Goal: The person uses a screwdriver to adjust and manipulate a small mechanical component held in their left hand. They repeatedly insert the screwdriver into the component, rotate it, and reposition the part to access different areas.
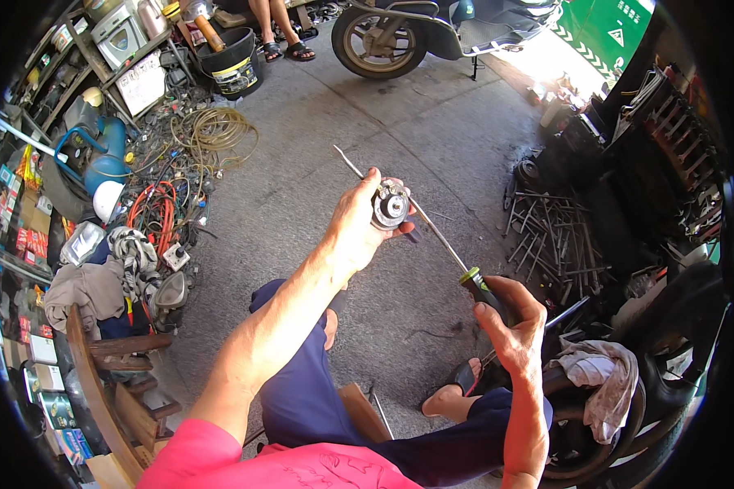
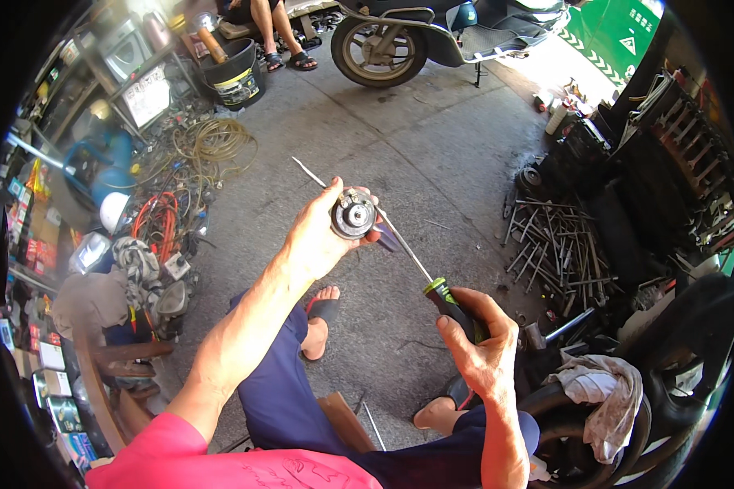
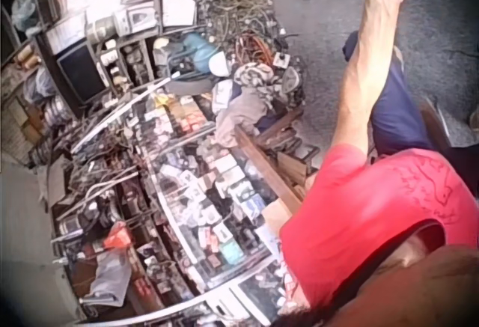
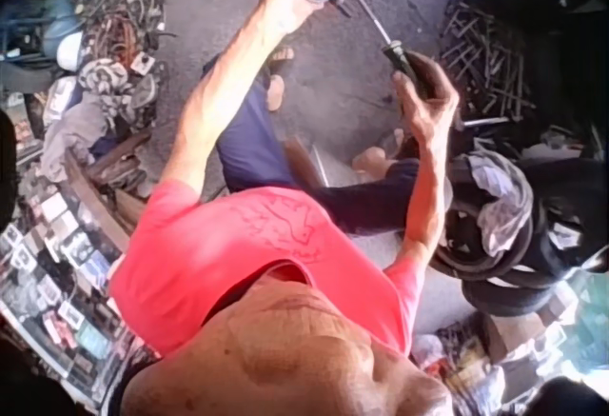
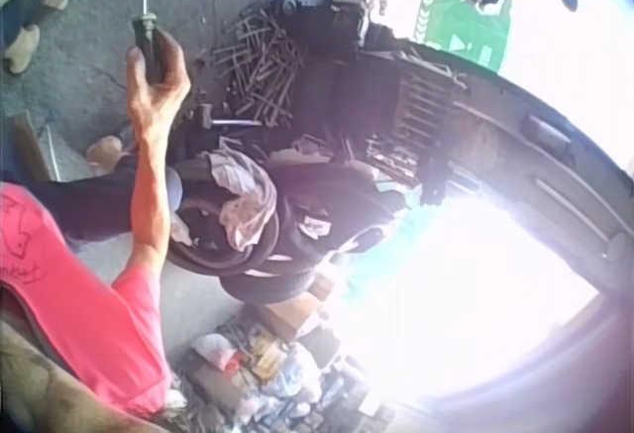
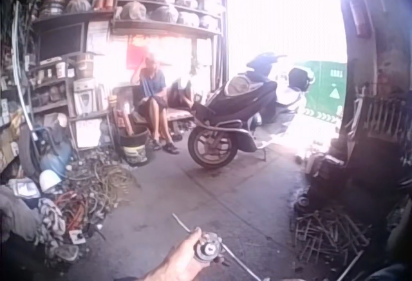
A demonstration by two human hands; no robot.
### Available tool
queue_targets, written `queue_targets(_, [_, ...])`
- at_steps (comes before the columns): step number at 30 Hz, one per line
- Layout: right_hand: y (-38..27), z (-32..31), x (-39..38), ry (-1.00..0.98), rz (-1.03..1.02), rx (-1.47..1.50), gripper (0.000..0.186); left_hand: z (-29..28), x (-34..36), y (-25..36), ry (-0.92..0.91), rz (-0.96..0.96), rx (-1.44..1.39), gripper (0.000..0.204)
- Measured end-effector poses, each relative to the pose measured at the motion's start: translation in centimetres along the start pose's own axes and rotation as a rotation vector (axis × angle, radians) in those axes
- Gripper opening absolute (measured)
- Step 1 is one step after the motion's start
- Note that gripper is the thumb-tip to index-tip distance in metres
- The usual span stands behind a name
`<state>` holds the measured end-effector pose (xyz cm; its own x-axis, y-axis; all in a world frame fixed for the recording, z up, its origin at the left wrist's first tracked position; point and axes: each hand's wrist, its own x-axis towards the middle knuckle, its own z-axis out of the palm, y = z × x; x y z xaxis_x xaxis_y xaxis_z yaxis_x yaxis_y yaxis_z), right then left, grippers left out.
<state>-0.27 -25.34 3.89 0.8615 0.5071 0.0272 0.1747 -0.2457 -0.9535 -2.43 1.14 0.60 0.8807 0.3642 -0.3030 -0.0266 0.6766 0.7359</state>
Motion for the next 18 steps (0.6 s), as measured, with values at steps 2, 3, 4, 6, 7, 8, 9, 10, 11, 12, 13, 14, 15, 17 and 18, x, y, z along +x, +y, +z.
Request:
queue_targets(2, [-0.16,0.06,-0.14,0.012,0.000,0.013,0.032,-0.21,0.08,0.23,-0.008,0.017,-0.002,0.040])
queue_targets(3, [-0.17,0.11,-0.21,0.018,-0.001,0.019,0.032,-0.50,0.25,0.20,-0.016,0.034,0.004,0.039])
queue_targets(4, [0.02,0.16,-0.26,0.038,0.005,0.048,0.032,-0.57,0.31,0.21,-0.025,0.049,0.008,0.038])
queue_targets(6, [-0.23,0.08,-0.42,0.042,-0.003,0.025,0.032,-0.62,0.29,0.35,-0.009,0.069,0.014,0.036])
queue_targets(7, [-0.38,-0.04,-0.53,0.045,-0.005,0.012,0.032,-0.52,0.23,0.39,-0.002,0.077,0.016,0.035])
queue_targets(8, [-0.45,-0.14,-0.60,0.051,-0.011,0.017,0.032,-0.41,0.15,0.51,0.006,0.099,0.032,0.035])
queue_targets(9, [-0.49,-0.25,-0.65,0.058,-0.017,0.022,0.032,-0.27,0.05,0.69,0.013,0.121,0.048,0.034])
queue_targets(10, [-0.51,-0.33,-0.70,0.064,-0.024,0.029,0.032,-0.14,-0.07,0.83,0.021,0.143,0.065,0.034])
queue_targets(11, [-0.51,-0.36,-0.72,0.066,-0.027,0.031,0.032,-0.08,-0.18,0.90,0.023,0.157,0.073,0.034])
queue_targets(12, [-0.50,-0.38,-0.73,0.069,-0.029,0.033,0.033,-0.04,-0.27,0.96,0.025,0.171,0.082,0.033])
queue_targets(13, [-0.54,-0.36,-0.75,0.072,-0.031,0.035,0.033,-0.04,-0.31,1.02,0.026,0.184,0.091,0.033])
queue_targets(14, [-0.66,-0.33,-0.79,0.069,-0.031,0.042,0.032,-0.11,-0.31,1.00,0.013,0.195,0.104,0.033])
queue_targets(15, [-0.80,-0.27,-0.82,0.065,-0.031,0.049,0.032,-0.22,-0.29,0.92,0.001,0.205,0.116,0.034])
queue_targets(17, [-0.83,-0.21,-0.83,0.060,-0.045,0.049,0.032,-0.24,-0.29,0.86,-0.009,0.209,0.126,0.034])
queue_targets(18, [-0.77,-0.17,-0.83,0.059,-0.059,0.044,0.031,-0.19,-0.29,0.86,-0.006,0.202,0.124,0.034])
